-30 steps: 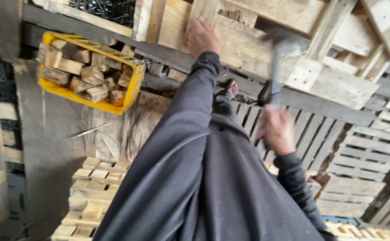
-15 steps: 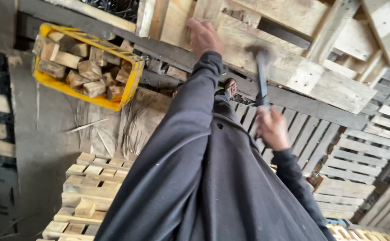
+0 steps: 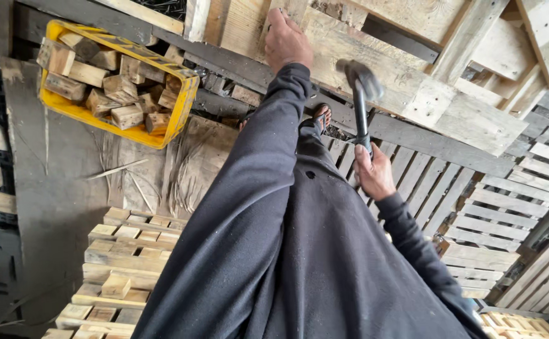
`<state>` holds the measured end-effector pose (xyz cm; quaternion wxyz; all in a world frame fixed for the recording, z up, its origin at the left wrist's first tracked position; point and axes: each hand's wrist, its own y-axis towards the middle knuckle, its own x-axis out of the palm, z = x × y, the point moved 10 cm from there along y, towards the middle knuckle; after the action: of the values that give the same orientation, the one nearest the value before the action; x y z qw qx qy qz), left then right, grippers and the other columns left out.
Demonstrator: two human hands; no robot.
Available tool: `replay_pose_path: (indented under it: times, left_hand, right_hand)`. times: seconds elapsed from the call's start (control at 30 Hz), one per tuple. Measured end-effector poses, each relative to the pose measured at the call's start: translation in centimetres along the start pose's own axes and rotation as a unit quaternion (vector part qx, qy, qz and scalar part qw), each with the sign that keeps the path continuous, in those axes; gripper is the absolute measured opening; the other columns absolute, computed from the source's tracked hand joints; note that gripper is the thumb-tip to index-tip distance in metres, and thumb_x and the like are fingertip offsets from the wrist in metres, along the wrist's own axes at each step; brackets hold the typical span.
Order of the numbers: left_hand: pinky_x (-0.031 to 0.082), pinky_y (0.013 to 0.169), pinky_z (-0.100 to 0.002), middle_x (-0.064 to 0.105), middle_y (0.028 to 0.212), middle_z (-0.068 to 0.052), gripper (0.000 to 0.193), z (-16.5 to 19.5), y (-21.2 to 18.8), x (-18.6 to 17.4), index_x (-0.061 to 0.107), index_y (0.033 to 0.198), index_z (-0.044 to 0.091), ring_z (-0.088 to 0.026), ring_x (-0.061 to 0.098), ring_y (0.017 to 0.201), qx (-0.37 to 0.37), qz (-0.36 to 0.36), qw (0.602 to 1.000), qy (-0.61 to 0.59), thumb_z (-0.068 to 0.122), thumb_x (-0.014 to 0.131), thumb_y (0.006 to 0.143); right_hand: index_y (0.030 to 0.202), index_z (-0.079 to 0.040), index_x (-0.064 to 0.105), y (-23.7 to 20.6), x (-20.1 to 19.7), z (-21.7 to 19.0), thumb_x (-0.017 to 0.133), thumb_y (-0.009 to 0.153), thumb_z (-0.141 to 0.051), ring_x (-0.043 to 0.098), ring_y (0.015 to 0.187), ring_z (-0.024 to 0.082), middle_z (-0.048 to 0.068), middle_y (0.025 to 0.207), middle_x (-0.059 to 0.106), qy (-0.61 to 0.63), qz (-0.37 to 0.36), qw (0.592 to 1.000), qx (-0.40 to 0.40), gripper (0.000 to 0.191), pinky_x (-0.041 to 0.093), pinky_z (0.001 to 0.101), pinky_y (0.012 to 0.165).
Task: The person picks nails from a crate of nails and hammers them into wooden pallet boards to fasten the slats, working across several pallet sections. They reposition boards and pallets by hand between nails and continue hammering.
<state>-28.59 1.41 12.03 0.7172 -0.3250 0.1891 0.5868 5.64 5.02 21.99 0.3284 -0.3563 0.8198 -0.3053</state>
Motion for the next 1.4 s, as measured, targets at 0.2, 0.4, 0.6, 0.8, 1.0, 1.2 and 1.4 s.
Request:
replay_pose_path:
  times: [0.2,0.4,0.6,0.8,1.0,1.2,1.4]
  left_hand:
    - [0.055,0.082,-0.053,0.072,0.108,-0.020,0.026,2.0,-0.9,-2.4,0.050,0.124,0.007,-0.043,0.069,0.098,0.107,0.096,0.989,-0.022,0.022,0.050,0.102]
    - [0.058,0.068,-0.040,0.073,0.094,-0.011,0.018,1.2,1.0,-1.9,0.054,0.111,0.008,-0.022,0.072,0.080,0.074,0.035,0.986,-0.148,0.025,0.047,0.110]
    - [0.048,0.050,-0.030,0.073,0.088,-0.007,0.016,-1.3,1.4,-1.8,0.066,0.097,0.010,-0.014,0.062,0.067,-0.072,-0.146,0.781,-0.603,0.025,0.069,0.099]
    - [0.057,0.060,-0.029,0.076,0.091,-0.003,0.013,2.4,-2.3,-1.7,0.077,0.098,0.011,-0.011,0.066,0.075,0.103,-0.198,0.845,-0.487,0.024,0.078,0.096]
    - [0.067,0.070,-0.027,0.079,0.098,-0.002,0.013,2.9,-3.6,-0.7,0.077,0.106,0.015,-0.011,0.076,0.086,0.242,-0.111,0.908,-0.324,0.020,0.075,0.094]
    - [0.067,0.073,-0.026,0.080,0.097,-0.003,0.012,2.9,-3.9,-0.5,0.078,0.104,0.014,-0.011,0.077,0.086,0.261,-0.124,0.913,-0.289,0.013,0.078,0.092]
    - [0.063,0.067,-0.027,0.079,0.085,-0.001,0.010,3.3,-4.0,0.5,0.080,0.104,0.019,-0.012,0.072,0.076,0.274,-0.138,0.939,-0.155,0.022,0.077,0.095]
  right_hand:
    - [0.108,-0.007,0.054,1.5,1.7,0.9,0.064,0.104,-0.038,0.048,0.059,0.007,-0.001,0.073,0.052,0.152,-0.012,0.980,-0.131,0.033,0.043,0.0254,0.052]
    - [0.096,-0.002,0.054,1.4,1.6,0.8,0.054,0.103,-0.049,0.049,0.050,0.010,0.002,0.067,0.054,0.059,-0.027,0.998,-0.028,0.047,0.041,0.0264,0.044]
    - [0.106,-0.001,0.055,-1.6,0.1,-1.1,0.059,0.104,-0.046,0.051,0.057,0.007,0.001,0.073,0.056,0.151,-0.030,0.977,-0.149,0.045,0.043,0.0235,0.049]
    - [0.107,-0.003,0.054,2.4,0.1,1.9,0.058,0.102,-0.047,0.050,0.052,0.007,-0.001,0.068,0.053,0.097,0.011,0.992,-0.082,0.045,0.043,0.0246,0.045]
    - [0.101,-0.003,0.052,3.0,-0.8,1.6,0.059,0.100,-0.056,0.047,0.050,0.008,-0.002,0.066,0.051,0.066,-0.012,0.997,-0.046,0.053,0.041,0.0249,0.044]
    - [0.103,-0.002,0.053,0.1,-0.4,-2.9,0.059,0.100,-0.056,0.053,0.053,0.006,-0.001,0.068,0.055,0.060,-0.012,0.990,-0.127,0.054,0.046,0.0231,0.046]
    - [0.123,-0.002,0.054,1.3,0.9,-5.5,0.055,0.097,-0.058,0.053,0.049,0.009,0.002,0.066,0.056,-0.060,-0.026,0.996,-0.064,0.062,0.048,0.0261,0.041]
